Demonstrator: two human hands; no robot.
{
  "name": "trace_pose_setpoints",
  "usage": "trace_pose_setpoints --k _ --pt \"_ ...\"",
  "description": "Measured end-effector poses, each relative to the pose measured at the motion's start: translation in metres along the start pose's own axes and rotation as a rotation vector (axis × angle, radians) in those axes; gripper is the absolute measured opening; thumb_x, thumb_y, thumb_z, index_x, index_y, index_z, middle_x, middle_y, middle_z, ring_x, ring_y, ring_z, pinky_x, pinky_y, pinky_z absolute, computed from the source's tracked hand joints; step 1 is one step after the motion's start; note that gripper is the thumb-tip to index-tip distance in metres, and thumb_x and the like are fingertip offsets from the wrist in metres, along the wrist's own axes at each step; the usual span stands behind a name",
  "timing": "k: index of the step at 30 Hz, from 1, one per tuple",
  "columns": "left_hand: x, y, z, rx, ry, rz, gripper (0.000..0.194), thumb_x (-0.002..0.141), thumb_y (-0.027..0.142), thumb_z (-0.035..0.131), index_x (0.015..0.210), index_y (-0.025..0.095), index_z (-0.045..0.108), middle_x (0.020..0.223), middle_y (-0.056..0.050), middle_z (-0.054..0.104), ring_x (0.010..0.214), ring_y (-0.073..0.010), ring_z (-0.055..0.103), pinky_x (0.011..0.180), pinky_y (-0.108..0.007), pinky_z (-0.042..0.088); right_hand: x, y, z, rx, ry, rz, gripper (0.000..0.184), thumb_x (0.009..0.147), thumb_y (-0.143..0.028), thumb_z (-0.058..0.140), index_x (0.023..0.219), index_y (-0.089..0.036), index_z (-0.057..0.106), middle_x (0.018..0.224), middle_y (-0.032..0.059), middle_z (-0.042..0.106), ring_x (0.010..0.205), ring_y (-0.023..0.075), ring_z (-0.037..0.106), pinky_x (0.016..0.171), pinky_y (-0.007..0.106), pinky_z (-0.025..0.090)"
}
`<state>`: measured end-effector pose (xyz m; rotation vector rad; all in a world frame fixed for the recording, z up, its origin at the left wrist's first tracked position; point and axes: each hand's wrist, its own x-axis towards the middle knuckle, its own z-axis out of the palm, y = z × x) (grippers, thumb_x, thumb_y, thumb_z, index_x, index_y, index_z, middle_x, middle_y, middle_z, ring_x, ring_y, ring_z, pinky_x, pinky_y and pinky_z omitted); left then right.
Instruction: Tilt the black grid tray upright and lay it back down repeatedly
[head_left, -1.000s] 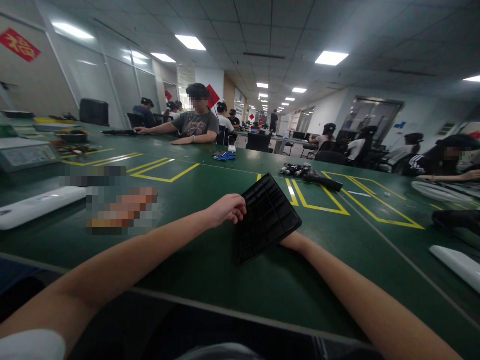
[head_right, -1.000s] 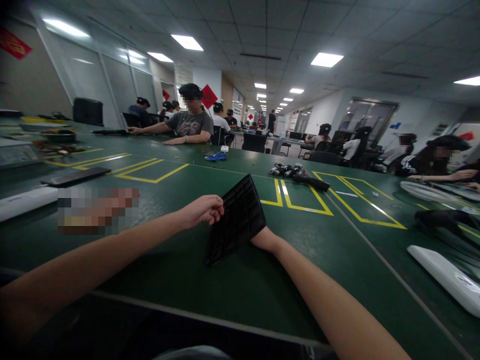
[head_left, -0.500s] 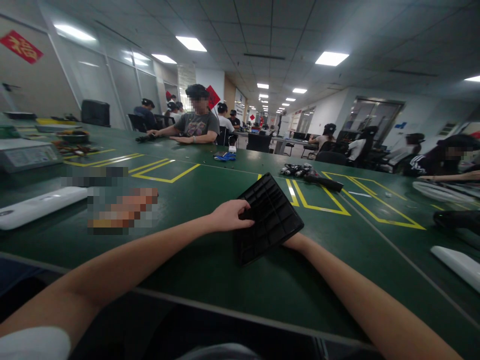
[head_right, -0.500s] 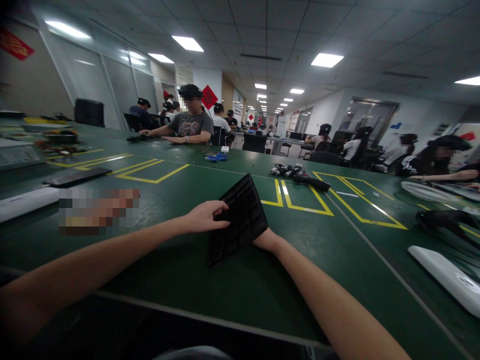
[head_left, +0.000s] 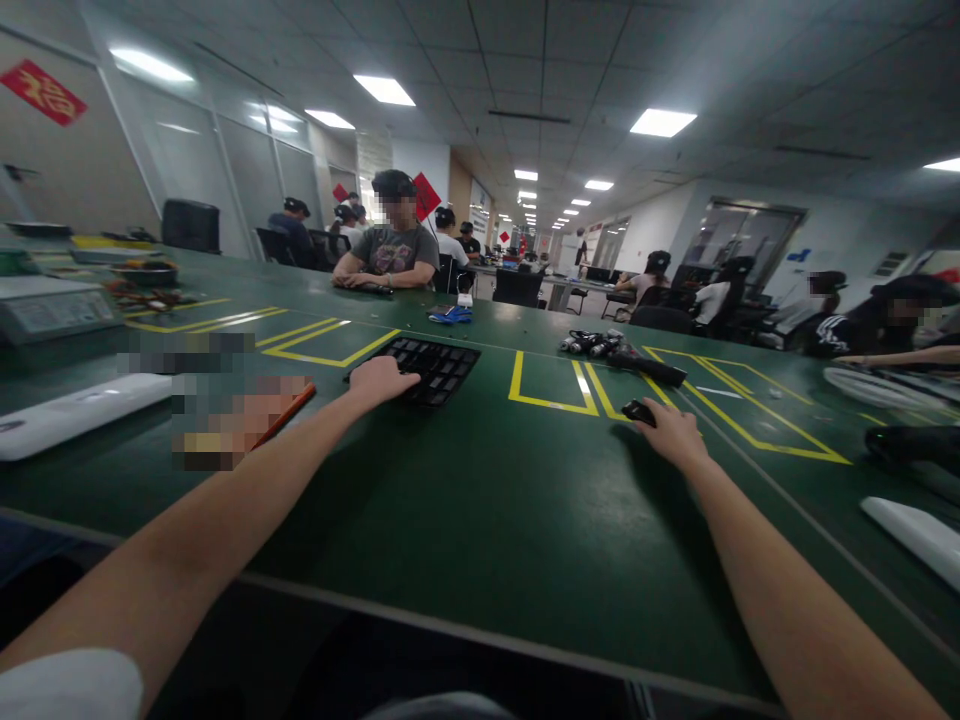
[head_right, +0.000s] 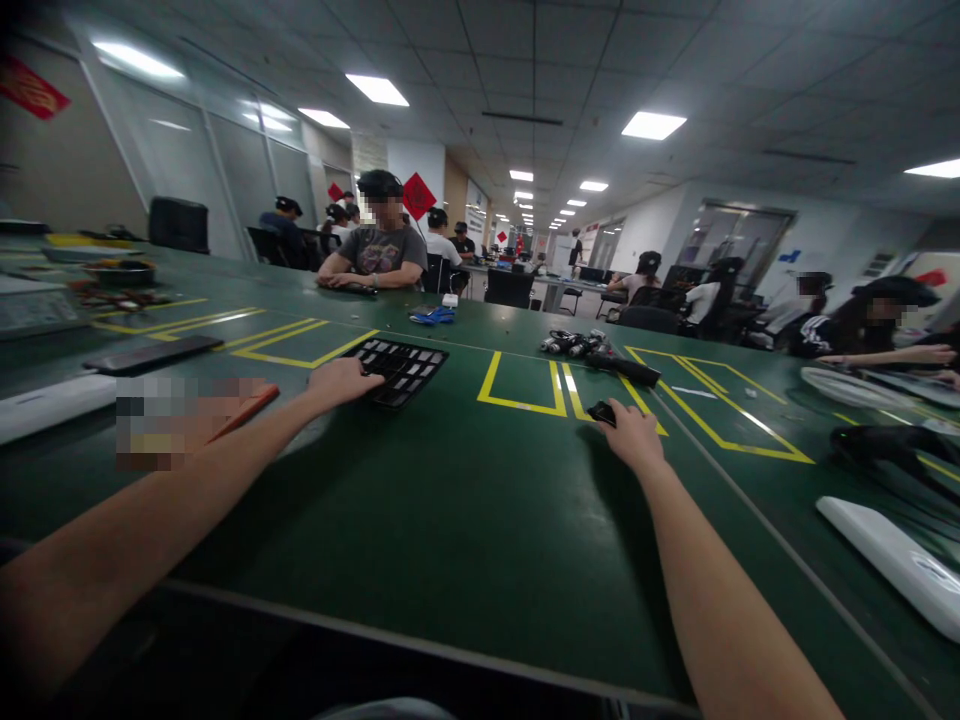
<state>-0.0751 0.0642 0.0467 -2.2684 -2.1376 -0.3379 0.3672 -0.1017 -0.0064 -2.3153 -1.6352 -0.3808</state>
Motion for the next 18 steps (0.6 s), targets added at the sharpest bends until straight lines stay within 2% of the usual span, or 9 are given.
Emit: trace_pose_setpoints --k 2,5,7,9,11,13,15,18 --pt "0.006 -0.009 0.004 0.033 -0.031 -0.038 0.062 0.072 0.061 0.045 0.1 0.009 0.065 0.11 -0.022 0.064 0.103 -0.0348 0.059 0.077 -0.036 0.047 -0.002 0.015 0.005 -0.023 -0.033 0.057 0.044 0.086 -0.035 0.047 0.121 -0.011 0.059 0.11 0.0266 0.062 0.102 0.0388 0.059 0.083 0.048 0.041" --pt "0.008 -0.011 0.006 0.069 -0.029 -0.018 0.06 0.072 0.058 0.048 0.1 0.008 0.065 0.111 -0.023 0.063 0.103 -0.0353 0.059 0.077 -0.037 0.047 -0.003 0.023 0.01 -0.03 -0.058 0.11 0.041 0.082 -0.039 0.052 0.115 -0.016 0.064 0.105 0.0242 0.064 0.097 0.0387 0.061 0.079 0.05 0.043" --pt "0.006 -0.006 0.004 0.055 0.025 0.009 0.054 0.077 0.051 0.044 0.101 0.007 0.065 0.108 -0.023 0.064 0.101 -0.035 0.06 0.078 -0.039 0.047 -0.002 0.021 0.009 -0.034 -0.041 0.134 0.046 0.08 -0.046 0.053 0.116 -0.019 0.063 0.108 0.0229 0.062 0.101 0.0397 0.06 0.08 0.053 0.043" --pt "0.001 0.003 0.002 -0.021 0.116 0.066 0.047 0.085 0.037 0.034 0.104 0.006 0.063 0.107 -0.021 0.064 0.101 -0.0326 0.06 0.081 -0.04 0.046 0.0 0.011 0.004 -0.03 0.028 0.107 0.052 0.081 -0.05 0.049 0.119 -0.016 0.06 0.114 0.0246 0.059 0.109 0.0418 0.054 0.085 0.056 0.04" --pt "-0.01 0.018 0.003 -0.147 0.199 0.197 0.044 0.088 0.022 0.027 0.11 0.007 0.06 0.108 -0.018 0.064 0.103 -0.0273 0.059 0.086 -0.037 0.045 0.0 -0.007 -0.002 -0.018 0.105 0.038 0.054 0.084 -0.048 0.045 0.124 -0.013 0.055 0.119 0.025 0.056 0.115 0.0413 0.049 0.09 0.057 0.036" --pt "-0.027 0.037 0.008 -0.276 0.217 0.388 0.043 0.086 0.014 0.027 0.116 0.008 0.057 0.106 -0.014 0.064 0.1 -0.0215 0.059 0.088 -0.032 0.044 -0.003 -0.035 -0.008 0.011 0.125 -0.06 0.053 0.086 -0.045 0.042 0.128 -0.014 0.052 0.123 0.0213 0.055 0.12 0.0373 0.046 0.096 0.054 0.035" --pt "-0.049 0.056 0.018 -0.348 0.163 0.578 0.045 0.082 0.007 0.03 0.12 0.009 0.054 0.097 -0.01 0.065 0.089 -0.0176 0.059 0.082 -0.028 0.045 -0.012 -0.07 -0.011 0.093 0.081 -0.209 0.053 0.087 -0.045 0.041 0.129 -0.014 0.05 0.127 0.0205 0.053 0.123 0.0364 0.042 0.099 0.053 0.033" --pt "-0.075 0.078 0.035 -0.271 0.045 0.821 0.043 0.08 0.003 0.034 0.115 0.011 0.057 0.097 -0.009 0.063 0.087 -0.017 0.058 0.08 -0.028 0.046 -0.033 -0.119 -0.011 0.203 -0.033 -0.388 0.056 0.088 -0.043 0.041 0.133 -0.011 0.046 0.134 0.0184 0.048 0.129 0.0337 0.036 0.105 0.051 0.028"
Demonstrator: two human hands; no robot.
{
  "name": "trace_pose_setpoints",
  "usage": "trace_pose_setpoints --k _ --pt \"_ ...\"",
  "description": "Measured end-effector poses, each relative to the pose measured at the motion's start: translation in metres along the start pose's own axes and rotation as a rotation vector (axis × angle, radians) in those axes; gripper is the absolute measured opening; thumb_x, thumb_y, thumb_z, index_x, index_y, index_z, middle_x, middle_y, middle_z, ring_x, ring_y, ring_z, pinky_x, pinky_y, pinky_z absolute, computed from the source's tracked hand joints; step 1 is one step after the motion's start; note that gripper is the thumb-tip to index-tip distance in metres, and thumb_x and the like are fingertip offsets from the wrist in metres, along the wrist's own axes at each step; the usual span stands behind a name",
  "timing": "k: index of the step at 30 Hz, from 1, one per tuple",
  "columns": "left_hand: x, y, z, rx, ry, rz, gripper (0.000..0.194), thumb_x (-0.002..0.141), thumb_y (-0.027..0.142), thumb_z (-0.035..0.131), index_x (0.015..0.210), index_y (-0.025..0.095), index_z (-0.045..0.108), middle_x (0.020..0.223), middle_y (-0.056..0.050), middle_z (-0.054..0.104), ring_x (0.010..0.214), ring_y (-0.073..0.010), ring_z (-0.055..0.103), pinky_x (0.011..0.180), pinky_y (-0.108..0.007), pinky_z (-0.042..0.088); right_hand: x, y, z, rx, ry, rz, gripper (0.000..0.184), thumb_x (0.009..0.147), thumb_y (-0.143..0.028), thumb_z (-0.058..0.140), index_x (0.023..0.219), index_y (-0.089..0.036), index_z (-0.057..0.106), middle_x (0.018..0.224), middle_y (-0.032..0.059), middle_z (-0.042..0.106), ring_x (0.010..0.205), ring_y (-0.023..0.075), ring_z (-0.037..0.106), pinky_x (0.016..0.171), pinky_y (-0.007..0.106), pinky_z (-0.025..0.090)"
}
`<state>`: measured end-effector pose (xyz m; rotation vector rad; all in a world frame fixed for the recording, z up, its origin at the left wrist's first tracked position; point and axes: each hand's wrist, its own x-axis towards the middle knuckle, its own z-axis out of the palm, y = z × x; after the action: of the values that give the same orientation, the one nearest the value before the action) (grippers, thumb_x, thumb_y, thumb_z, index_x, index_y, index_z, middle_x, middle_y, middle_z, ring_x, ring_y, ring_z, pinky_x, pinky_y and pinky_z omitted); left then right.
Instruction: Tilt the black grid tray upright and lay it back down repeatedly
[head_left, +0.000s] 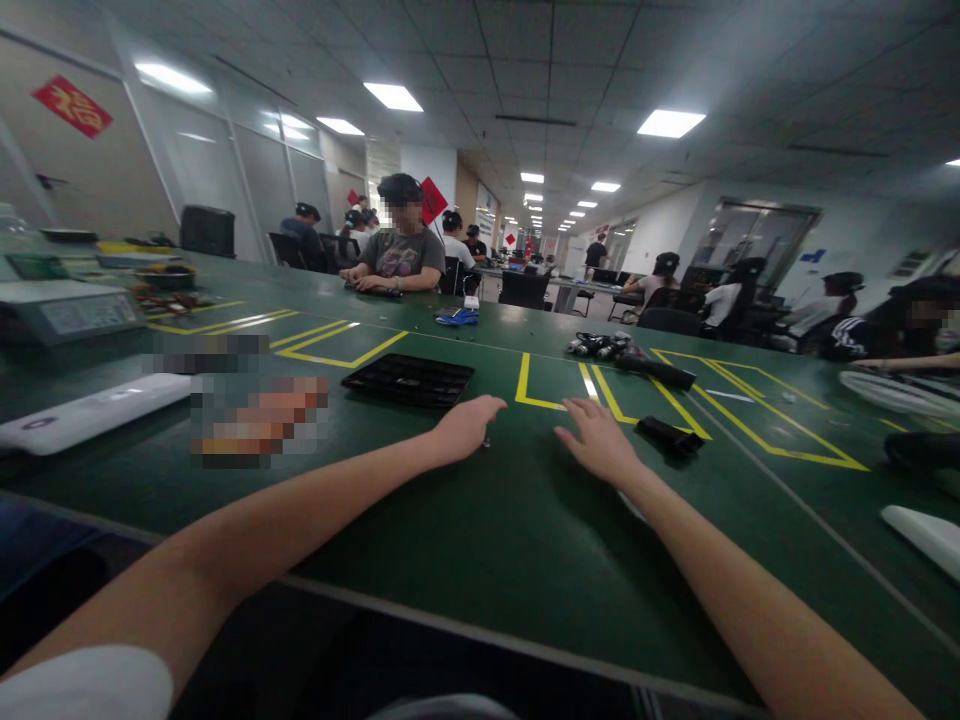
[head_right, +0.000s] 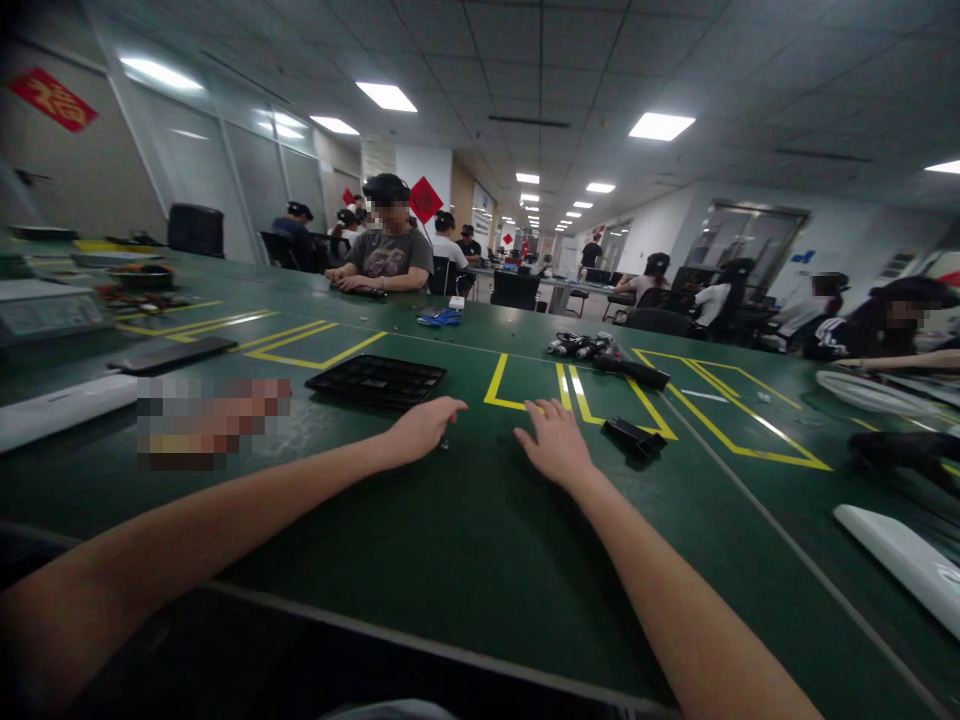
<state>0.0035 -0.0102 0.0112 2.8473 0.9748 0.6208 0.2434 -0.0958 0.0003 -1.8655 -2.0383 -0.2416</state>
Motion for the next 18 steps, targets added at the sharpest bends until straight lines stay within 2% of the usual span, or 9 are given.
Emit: trace_pose_setpoints --k 2,5,12,15,18 --pt "-0.002 0.008 0.01 0.046 -0.076 0.08 0.035 0.083 0.007 0.036 0.105 0.013 0.063 0.097 -0.01 0.061 0.091 -0.0187 0.057 0.082 -0.03 0.045 -0.004 -0.025 0.008 0.04 -0.104 -0.08 0.055 0.089 -0.043 0.04 0.135 -0.013 0.044 0.138 0.0158 0.045 0.131 0.0321 0.034 0.107 0.051 0.026" --pt "0.0 0.006 0.015 0.054 -0.1 0.113 0.032 0.086 0.01 0.035 0.098 0.013 0.065 0.098 -0.011 0.06 0.094 -0.02 0.056 0.085 -0.032 0.044 -0.01 -0.041 0.013 0.083 -0.215 -0.117 0.049 0.093 -0.04 0.032 0.134 -0.018 0.046 0.139 0.0131 0.045 0.13 0.0293 0.037 0.107 0.053 0.026" --pt "0.002 0.006 0.012 -0.018 0.017 0.04 0.031 0.089 0.013 0.034 0.102 0.011 0.062 0.099 -0.011 0.06 0.096 -0.0202 0.055 0.088 -0.035 0.044 -0.01 -0.043 0.009 0.088 -0.221 -0.105 0.046 0.093 -0.036 0.033 0.133 -0.018 0.048 0.138 0.0135 0.046 0.128 0.0291 0.039 0.105 0.054 0.027" --pt "0.0 0.016 0.011 -0.034 0.021 0.093 0.028 0.09 0.016 0.035 0.1 0.011 0.061 0.098 -0.011 0.06 0.095 -0.0197 0.055 0.088 -0.035 0.044 -0.009 -0.046 0.01 0.093 -0.23 -0.1 0.047 0.092 -0.036 0.034 0.133 -0.016 0.048 0.138 0.0138 0.046 0.128 0.0304 0.039 0.105 0.055 0.027" --pt "-0.003 0.027 0.011 -0.038 0.018 0.157 0.027 0.091 0.02 0.036 0.102 0.009 0.059 0.1 -0.011 0.059 0.094 -0.0194 0.054 0.088 -0.034 0.044 -0.005 -0.037 0.004 0.155 -0.215 -0.092 0.051 0.092 -0.038 0.035 0.135 -0.013 0.044 0.139 0.0141 0.046 0.13 0.0273 0.038 0.108 0.048 0.027"
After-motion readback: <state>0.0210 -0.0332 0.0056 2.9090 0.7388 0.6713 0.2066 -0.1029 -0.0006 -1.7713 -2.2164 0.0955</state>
